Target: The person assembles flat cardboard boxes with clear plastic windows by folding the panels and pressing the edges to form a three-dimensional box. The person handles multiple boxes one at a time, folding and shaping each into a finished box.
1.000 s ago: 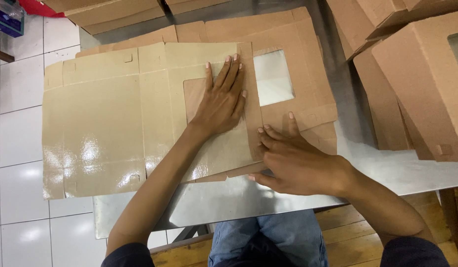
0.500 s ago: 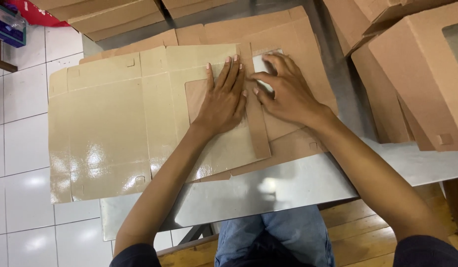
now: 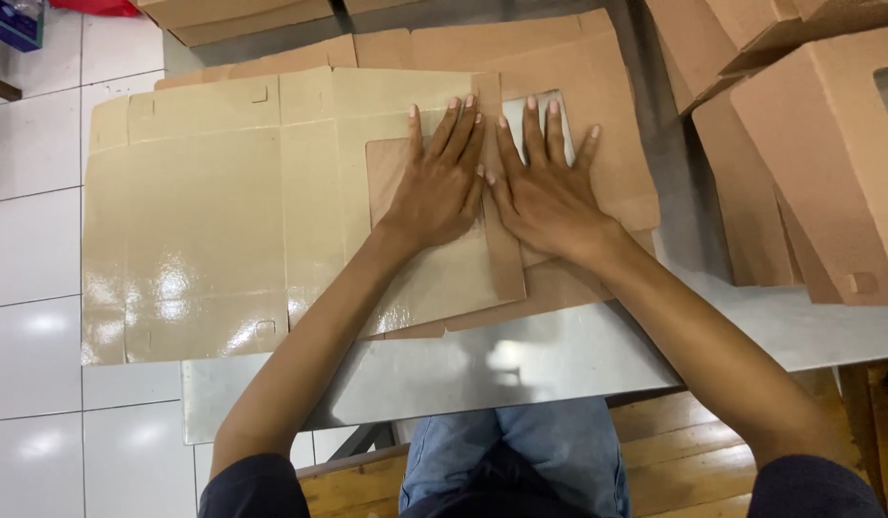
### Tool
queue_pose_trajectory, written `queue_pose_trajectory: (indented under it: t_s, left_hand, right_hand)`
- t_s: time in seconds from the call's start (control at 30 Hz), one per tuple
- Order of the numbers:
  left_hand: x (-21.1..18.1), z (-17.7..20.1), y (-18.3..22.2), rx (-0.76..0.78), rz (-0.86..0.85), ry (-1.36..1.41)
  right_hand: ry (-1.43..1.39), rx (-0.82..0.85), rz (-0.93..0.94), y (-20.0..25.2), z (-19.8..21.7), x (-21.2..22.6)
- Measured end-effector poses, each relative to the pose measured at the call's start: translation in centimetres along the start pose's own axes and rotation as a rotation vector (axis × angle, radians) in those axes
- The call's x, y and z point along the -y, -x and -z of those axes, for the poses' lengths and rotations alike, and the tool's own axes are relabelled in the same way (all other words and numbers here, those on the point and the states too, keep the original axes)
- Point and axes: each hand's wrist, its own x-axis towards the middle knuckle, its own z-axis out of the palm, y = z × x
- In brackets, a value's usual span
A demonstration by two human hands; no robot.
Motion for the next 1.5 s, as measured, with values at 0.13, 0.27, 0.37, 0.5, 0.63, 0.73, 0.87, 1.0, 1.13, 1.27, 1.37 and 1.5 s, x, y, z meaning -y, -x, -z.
queue_pose_trajectory:
  t_s: [0.13, 0.27, 0.37, 0.5, 0.63, 0.73, 0.87, 1.0, 1.13, 1.27, 1.37, 1.5]
  left_hand:
    - [0.0, 0.1, 0.0, 0.000, -0.003, 0.004]
    - [0.0, 0.4, 0.0, 0.028, 0.010, 0.021]
    - [0.0, 0.3, 0.0, 0.042, 0.020, 0.018]
    - [0.0, 0.2, -0.1, 0.046, 0.019, -0.006]
    - [-0.2, 0.4, -0.1, 0.012, 0.018, 0.006]
    - [-0.1, 0.3, 0.0, 0.006, 0.020, -0.001]
    - [-0.3, 0.8, -0.2, 0.027, 0.031, 0.040]
    - [-0.2, 1.2, -0.1, 0.003, 0.115, 0.184]
    - [-0.1, 1.2, -0.2, 0.033, 0.147, 0.201]
    - [-0.4, 1.6, -0.1, 0.010, 0.190, 0.291]
    - [-0.1, 2.2, -0.2, -0.033, 0.219, 0.429]
    - [0.9, 1.8, -0.2, -0.105, 0.240, 0.635]
  right_hand:
    - [0.063, 0.010, 0.081, 1.7, -0.4, -0.5]
    - [0.211, -0.067, 0.171, 3.3, -1.5, -0.3]
    - [0.268, -0.043, 0.177, 4.7, -1.9, 0.6]
    - [0.397, -0.229, 0.286, 6.9, -4.4, 0.4]
    - [0.598, -0.262, 0.245, 8.5, -4.5, 2.9]
    - [0.635, -0.205, 0.322, 9.2, -4.2, 3.5]
    - [0.446, -0.062, 0.397, 7.9, -2.4, 2.5]
    - [0.174, -0.149, 0.528, 5.5, 0.0, 0.5]
    - [0.032, -0.204, 0.637, 3.1, 0.4, -1.2]
    - [-0.119, -0.086, 0.564, 1.7, 1.3, -2.3]
    - [-0.180, -0.147, 0.564, 1.1, 1.6, -3.6]
    - [-0.120, -0.249, 0.575, 0.5, 2.3, -5.0]
